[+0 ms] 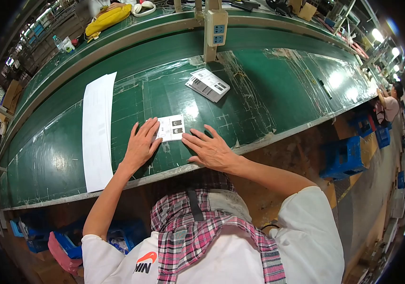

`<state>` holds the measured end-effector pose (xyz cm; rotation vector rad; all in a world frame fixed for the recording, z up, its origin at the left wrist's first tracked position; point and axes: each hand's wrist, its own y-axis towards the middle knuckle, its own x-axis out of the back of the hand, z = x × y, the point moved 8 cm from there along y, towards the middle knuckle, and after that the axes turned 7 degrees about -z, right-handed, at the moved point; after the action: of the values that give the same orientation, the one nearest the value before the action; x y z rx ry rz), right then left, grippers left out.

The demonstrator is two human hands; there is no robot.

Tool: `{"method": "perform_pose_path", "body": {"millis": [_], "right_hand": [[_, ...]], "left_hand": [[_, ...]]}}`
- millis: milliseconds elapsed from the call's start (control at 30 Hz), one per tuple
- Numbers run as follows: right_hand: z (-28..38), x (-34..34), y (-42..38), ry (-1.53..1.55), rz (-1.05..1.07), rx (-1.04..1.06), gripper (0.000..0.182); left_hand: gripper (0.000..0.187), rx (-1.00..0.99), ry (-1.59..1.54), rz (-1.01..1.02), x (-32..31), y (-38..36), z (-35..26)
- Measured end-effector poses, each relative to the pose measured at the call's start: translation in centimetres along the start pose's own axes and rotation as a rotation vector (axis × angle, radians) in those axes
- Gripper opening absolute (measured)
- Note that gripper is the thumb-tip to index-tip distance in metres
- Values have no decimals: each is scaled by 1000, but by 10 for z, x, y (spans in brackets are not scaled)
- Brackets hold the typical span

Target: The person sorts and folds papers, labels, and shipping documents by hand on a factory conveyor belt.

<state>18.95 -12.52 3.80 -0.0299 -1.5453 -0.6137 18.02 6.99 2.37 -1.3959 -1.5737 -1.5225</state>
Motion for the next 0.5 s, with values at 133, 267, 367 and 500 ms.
{"method": "perform_pose_path", "body": {"millis": [133, 267, 367, 500], "right_hand": [[-11, 16, 7, 53, -60, -38, 39], [-5, 28, 38, 224, -216, -30, 27], [-8, 6, 62, 268, -244, -34, 27], [-25, -21, 97, 203, -215, -99, 27]], "left_hand": [[49, 2, -40, 1, 5, 4, 0], [43, 45, -125, 23, 10, 12, 2], [38, 74, -224, 0, 7, 14, 12], [35, 172, -320, -51, 5, 27, 29]]}}
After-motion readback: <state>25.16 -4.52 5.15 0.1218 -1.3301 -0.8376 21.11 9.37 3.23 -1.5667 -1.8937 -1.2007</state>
